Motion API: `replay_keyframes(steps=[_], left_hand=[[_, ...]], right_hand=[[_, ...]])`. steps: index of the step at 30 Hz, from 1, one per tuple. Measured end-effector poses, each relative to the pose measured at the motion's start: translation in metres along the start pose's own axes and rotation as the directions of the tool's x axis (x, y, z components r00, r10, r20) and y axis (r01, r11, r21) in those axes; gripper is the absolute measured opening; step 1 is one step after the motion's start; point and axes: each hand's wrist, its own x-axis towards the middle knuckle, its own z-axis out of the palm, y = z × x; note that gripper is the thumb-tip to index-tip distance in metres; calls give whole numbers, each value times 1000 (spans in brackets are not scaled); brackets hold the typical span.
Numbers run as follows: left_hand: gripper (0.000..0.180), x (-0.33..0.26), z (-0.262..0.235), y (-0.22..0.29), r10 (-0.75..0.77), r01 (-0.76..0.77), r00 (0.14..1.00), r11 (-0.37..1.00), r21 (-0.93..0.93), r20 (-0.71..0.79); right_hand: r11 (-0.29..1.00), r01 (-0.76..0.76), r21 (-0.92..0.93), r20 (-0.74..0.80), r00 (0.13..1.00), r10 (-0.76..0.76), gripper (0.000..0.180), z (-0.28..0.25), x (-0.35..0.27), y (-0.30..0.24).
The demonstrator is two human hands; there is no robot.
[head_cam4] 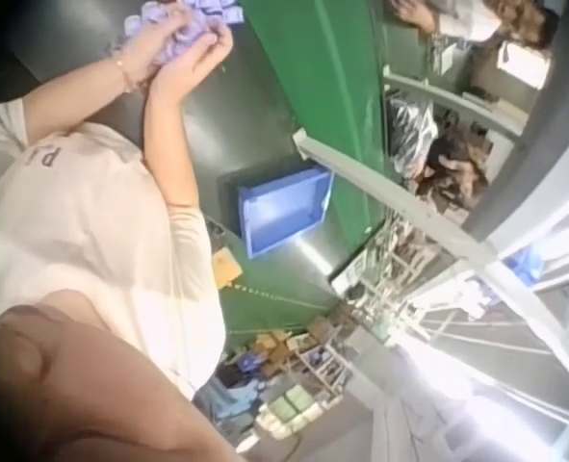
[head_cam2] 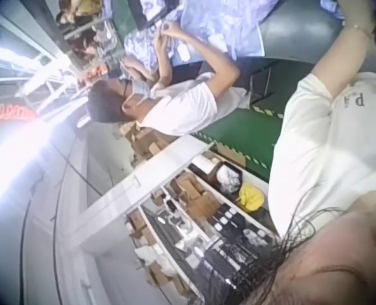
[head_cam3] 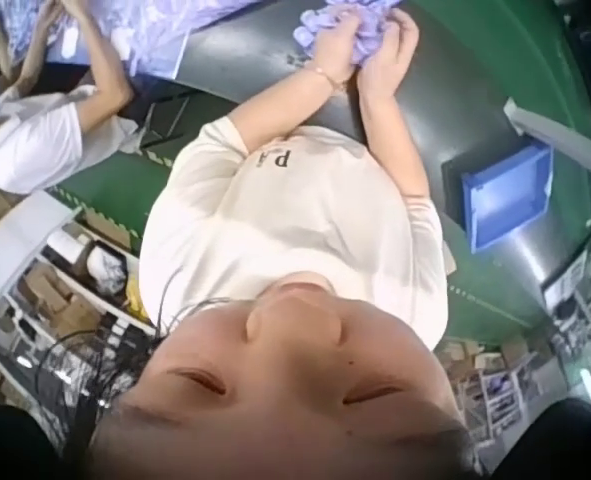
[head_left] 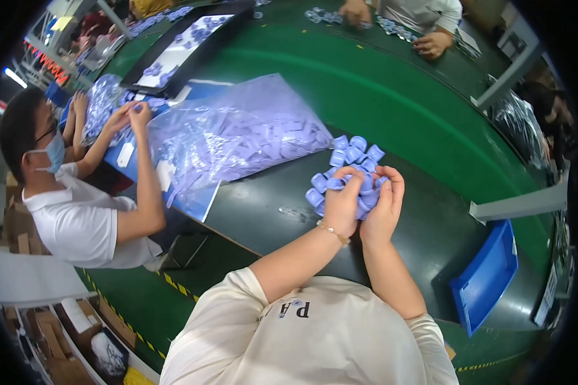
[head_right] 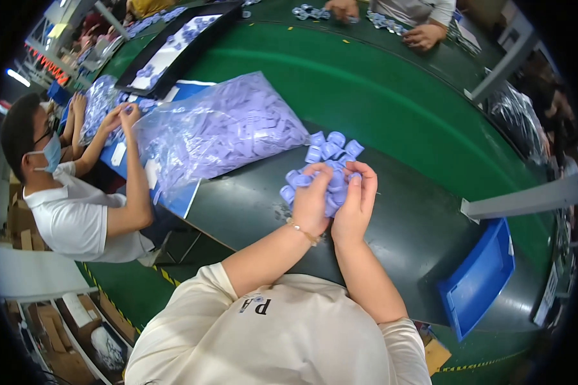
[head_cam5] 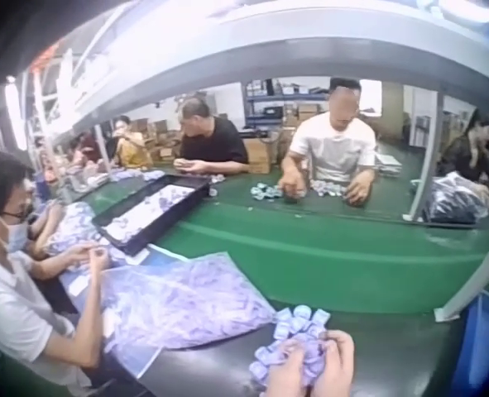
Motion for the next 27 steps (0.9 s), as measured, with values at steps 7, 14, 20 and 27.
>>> replay_keyframes(steps=[7, 14, 20, 27], left_hand=[[9, 11, 2, -8, 194, -233, 971, 907, 351, 143], [10, 34, 13, 18, 336, -481, 877, 631, 608, 344], [14, 54, -6, 42, 436, -568, 813, 442, 695, 387], [6, 18, -52, 116, 383, -605, 784, 296, 739, 489]], right_hand=[[656, -297, 694, -100, 862, 496, 34, -29, 9, -3], [801, -318, 507, -121, 894, 432, 33, -46, 1, 3], [911, 46, -410, 78, 997, -15, 35, -65, 0, 12], [454, 503, -735, 602, 793, 96, 80, -48, -29, -23]])
